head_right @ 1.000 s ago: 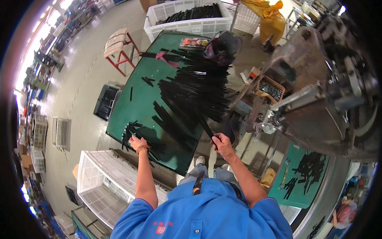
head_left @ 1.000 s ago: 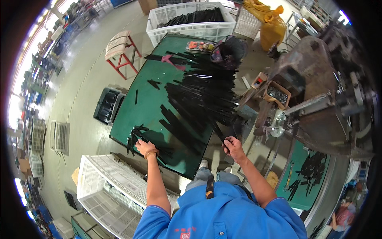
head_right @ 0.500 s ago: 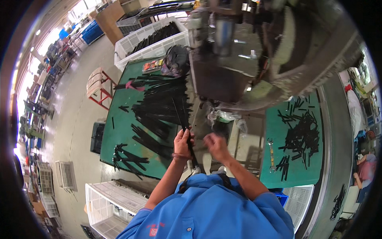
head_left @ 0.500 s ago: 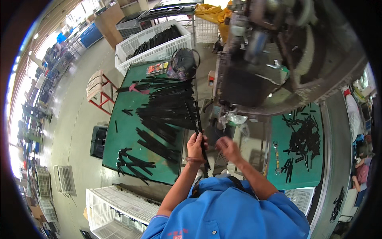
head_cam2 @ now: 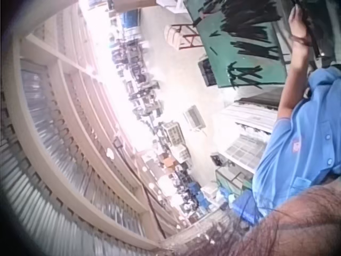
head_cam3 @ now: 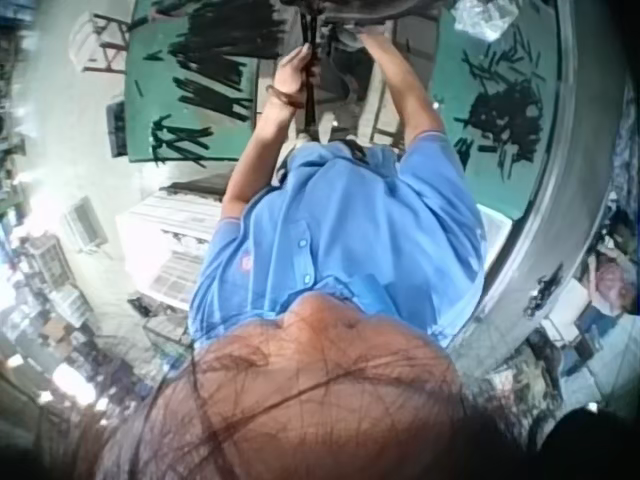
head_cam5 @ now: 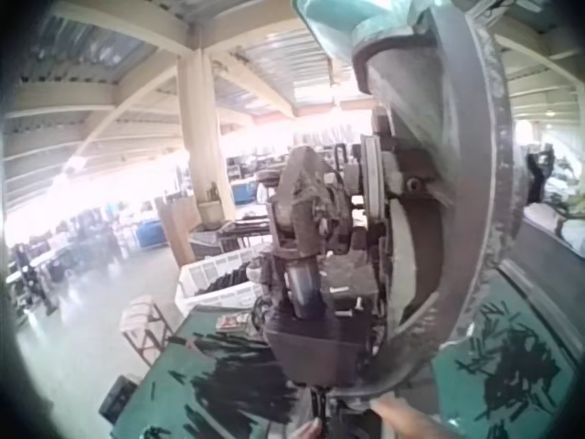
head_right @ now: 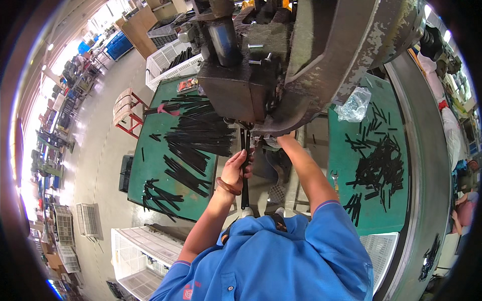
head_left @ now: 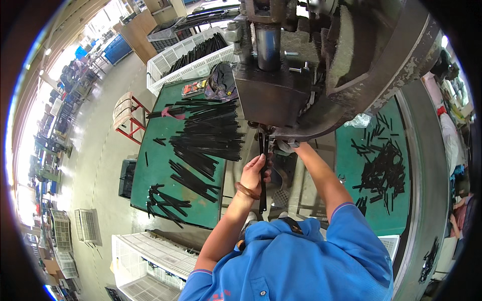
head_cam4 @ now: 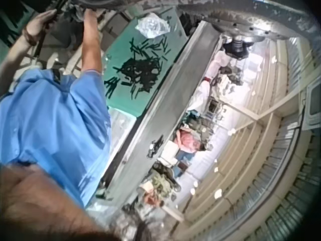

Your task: The person repeatedly picks up black metal rods from a green table, inserts them into a press machine, and removes the assembled pieces. The person places the finished assemblies into a white plastic basket. The process is repeated continuously throughout the clip.

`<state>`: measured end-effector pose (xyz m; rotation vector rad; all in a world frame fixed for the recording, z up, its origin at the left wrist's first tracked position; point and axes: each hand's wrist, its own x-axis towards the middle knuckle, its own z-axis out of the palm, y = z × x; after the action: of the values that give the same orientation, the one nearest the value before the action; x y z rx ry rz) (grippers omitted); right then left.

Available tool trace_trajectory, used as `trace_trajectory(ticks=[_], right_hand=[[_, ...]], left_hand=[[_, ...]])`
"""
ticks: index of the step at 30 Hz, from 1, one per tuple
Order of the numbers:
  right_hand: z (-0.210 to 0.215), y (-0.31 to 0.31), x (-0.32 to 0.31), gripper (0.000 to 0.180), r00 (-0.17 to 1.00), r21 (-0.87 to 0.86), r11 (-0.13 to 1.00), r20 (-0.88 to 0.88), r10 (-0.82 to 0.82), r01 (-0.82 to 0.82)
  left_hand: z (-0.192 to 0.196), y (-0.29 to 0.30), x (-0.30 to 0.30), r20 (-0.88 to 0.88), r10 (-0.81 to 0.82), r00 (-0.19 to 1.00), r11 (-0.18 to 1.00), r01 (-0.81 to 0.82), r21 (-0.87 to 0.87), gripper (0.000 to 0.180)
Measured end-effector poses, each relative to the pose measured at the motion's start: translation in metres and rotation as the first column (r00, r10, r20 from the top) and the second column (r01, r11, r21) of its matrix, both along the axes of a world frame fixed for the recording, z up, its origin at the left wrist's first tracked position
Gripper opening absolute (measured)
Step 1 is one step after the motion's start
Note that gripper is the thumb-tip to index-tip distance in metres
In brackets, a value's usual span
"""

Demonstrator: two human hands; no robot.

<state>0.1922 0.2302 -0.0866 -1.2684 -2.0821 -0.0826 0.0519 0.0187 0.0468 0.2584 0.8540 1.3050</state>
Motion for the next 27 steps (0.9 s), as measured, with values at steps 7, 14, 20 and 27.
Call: trace_trajectory(ticks=[7,14,20,27], right_hand=[[-0.013,0.007,0.026,0.036,0.999,0.089,0.996,0.043,-0.015,0.011],[0.019,-0.017,0.032,0.045,0.539,-0.279,0.821,-0.841,0.041,-0.499],[0.091,-0.083,0.001,0.011,0.563,-0.449,0.531,-0.824,0.066,-0.719],[0.097,-0.094,-0.029,0.017,0.456,-0.431,0.532,-0.885,-0.092,-0.729]], left_hand=[[-0.014,0.015,0.005,0.014,-0.027,1.000,1.000,0.027,-0.006,0.025],[-0.011,0.011,0.009,-0.009,0.021,1.000,0.999,-0.021,0.030,0.022],[-0.030,0.020,-0.004,0.016,-0.001,1.000,0.999,0.002,-0.054,0.017],[-0.043,0.021,-0.010,0.024,-0.047,0.999,0.998,0.048,-0.044,0.015]])
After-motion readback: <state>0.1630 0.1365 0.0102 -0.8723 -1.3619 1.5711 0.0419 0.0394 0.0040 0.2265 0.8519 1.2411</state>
